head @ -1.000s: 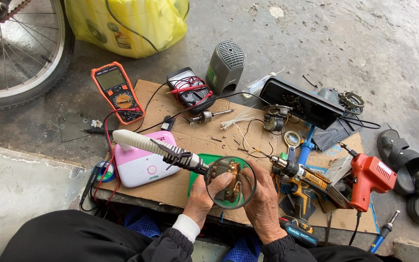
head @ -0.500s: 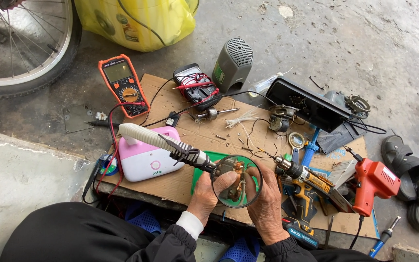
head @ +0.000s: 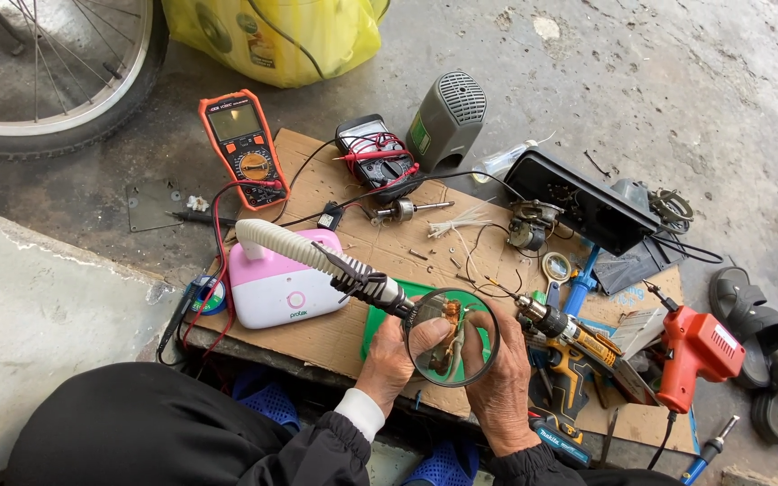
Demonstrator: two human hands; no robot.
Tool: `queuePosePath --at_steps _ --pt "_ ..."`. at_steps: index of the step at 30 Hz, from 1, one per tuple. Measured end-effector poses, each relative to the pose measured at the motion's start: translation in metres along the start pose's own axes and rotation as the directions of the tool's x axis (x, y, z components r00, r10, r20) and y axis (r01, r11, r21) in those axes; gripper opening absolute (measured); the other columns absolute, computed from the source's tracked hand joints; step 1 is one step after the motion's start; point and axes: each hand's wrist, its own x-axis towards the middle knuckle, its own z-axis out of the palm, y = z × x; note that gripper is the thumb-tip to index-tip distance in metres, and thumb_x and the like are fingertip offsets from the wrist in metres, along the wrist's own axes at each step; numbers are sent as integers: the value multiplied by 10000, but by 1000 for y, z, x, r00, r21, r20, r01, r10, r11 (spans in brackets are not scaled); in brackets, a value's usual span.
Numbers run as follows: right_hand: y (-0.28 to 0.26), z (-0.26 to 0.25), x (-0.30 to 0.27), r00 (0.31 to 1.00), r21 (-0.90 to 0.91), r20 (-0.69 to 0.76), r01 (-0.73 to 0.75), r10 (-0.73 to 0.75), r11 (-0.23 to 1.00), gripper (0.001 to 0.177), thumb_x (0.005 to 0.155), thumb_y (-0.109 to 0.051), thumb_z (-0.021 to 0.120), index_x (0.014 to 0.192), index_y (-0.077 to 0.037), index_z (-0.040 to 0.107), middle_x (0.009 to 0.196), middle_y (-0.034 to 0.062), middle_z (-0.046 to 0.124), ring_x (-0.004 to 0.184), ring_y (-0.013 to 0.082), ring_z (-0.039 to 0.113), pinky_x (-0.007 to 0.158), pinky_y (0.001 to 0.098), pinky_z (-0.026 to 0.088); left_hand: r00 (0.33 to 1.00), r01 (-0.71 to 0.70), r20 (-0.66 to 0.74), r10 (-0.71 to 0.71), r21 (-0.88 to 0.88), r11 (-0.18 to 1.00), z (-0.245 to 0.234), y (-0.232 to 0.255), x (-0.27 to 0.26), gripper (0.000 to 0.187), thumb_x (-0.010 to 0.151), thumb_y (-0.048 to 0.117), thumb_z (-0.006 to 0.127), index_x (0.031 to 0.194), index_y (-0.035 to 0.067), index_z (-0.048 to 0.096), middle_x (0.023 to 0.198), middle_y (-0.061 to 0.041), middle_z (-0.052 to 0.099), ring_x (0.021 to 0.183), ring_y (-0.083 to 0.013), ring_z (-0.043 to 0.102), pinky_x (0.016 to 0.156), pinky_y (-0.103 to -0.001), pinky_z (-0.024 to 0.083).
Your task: Repairing the internal windings of an electric motor by inspecting and soldering wires using a magnifying glass.
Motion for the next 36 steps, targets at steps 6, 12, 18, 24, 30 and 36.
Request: queuePosePath --at_steps 6,12,18,24,30,36 --pt "-1 -2 1 999 -3 5 -31 31 1000 122 1116 -148 602 1179 -62 662 1456 193 637 1329 408 637 1112 550 520 1000 1 -5 -1 -1 1000 -2 -3 -1 507 794 312 847 1213 55 725 1121 -107 812 986 -237 755 836 -393 656" --pt "-2 -4 7 1000 0 1 5 -5 1000 91 1129 -140 600 1173 -69 637 1440 208 625 1340 433 624 1133 541 500 1000 3 -28 -3 -28 1000 -1 -3 1 506 787 319 851 1200 59 716 1111 -104 807 973 -233 750 821 -390 654" --pt "-4 -5 5 999 -18 9 -42 42 999 126 1109 -147 628 1206 -81 672 1500 271 624 1402 465 614 1135 563 530 999 -6 -45 4 -45 999 -2 -3 0 505 781 325 854 1187 63 707 1101 -100 802 961 -228 746 806 -388 651" --pt "4 -3 0 999 -33 0 -38 38 999 132 1125 -152 589 1198 -78 671 1497 224 624 1404 425 611 1169 542 507 999 -9 -38 8 -38 999 0 -3 -1 505 774 332 858 1174 67 698 1091 -97 797 948 -224 741 790 -385 649" --pt "3 -11 -2 989 -3 36 -147 147 989 256 1128 -188 595 1292 -11 679 1531 215 595 1400 427 623 1034 597 599 999 -3 -35 2 -30 1000 -1 -4 1 505 768 339 862 1161 72 689 1081 -93 793 935 -219 736 775 -382 646" --pt "-2 -18 7 965 54 88 -253 248 966 439 1101 -251 600 1498 -64 594 1480 175 639 1373 363 615 1129 497 522 999 1 -37 -2 -21 1000 -2 -5 2 506 761 345 865 1148 76 681 1071 -90 788 923 -215 731 760 -380 644"
